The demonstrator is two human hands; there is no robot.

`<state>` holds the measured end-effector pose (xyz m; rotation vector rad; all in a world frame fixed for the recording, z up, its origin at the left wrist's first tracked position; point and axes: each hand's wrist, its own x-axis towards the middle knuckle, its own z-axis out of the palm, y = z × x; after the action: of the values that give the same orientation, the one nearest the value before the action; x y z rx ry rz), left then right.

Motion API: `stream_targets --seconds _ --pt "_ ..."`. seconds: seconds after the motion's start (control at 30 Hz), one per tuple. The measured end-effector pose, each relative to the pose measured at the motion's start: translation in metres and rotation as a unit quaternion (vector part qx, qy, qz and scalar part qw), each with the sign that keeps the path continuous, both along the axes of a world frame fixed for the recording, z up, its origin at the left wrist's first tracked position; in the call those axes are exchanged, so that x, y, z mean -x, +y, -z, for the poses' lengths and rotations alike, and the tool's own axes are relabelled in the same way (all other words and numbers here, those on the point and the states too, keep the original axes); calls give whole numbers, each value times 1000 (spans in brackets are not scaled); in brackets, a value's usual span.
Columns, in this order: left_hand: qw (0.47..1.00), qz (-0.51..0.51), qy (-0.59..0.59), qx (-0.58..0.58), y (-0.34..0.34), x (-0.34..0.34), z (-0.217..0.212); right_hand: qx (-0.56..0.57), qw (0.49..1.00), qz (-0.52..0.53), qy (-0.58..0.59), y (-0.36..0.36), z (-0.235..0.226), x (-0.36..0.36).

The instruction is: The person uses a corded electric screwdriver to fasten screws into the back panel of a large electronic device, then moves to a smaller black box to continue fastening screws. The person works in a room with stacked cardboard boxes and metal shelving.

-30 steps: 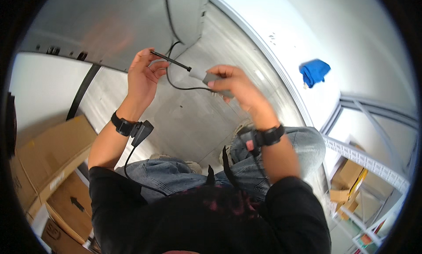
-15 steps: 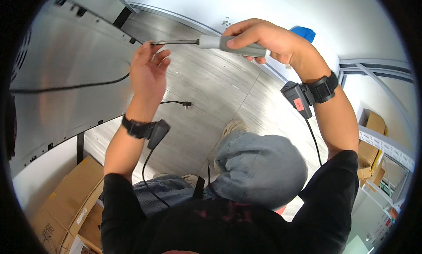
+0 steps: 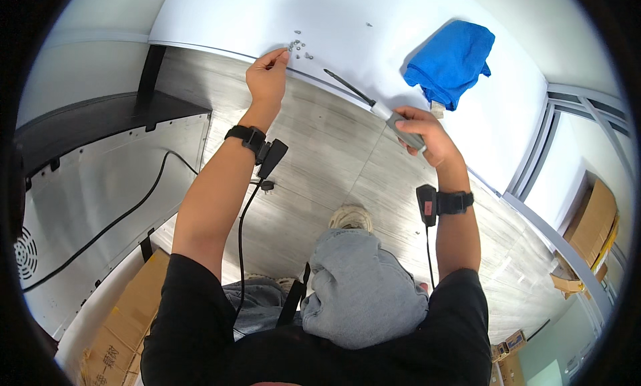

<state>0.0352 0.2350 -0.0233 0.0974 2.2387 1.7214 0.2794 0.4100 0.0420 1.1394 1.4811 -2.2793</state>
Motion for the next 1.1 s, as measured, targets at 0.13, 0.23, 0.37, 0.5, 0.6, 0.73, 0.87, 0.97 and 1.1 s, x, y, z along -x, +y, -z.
stream_targets --seconds 0.13,0.23,0.37,0.5,0.6,0.73,0.87,0.97,1.1 --pt "993 15 91 71 6 -2 11 33 999 42 7 -1 9 -23" --pt "993 28 99 60 0 -3 11 11 999 29 8 -1 2 -27" --pt "999 32 3 -14 -31 -3 8 -25 999 -30 34 -8 -18 2" --pt "981 40 -156 -110 -103 -22 -11 -57 985 -160 35 -53 -45 59" --pt "948 19 -262 -182 -179 -38 -29 -110 936 -333 21 -117 -52 103" --pt "900 -71 -285 -321 -295 -56 -35 -121 880 -460 9 -220 -60 147" --pt "866 -130 -269 -401 -395 -77 -19 -143 833 -533 32 -317 -50 171" --pt "839 -172 -256 -449 -445 -89 2 -143 830 -539 13 -383 -36 167" --pt "846 -236 -239 -415 -467 -88 8 -67 890 -451 -6 -439 0 137"
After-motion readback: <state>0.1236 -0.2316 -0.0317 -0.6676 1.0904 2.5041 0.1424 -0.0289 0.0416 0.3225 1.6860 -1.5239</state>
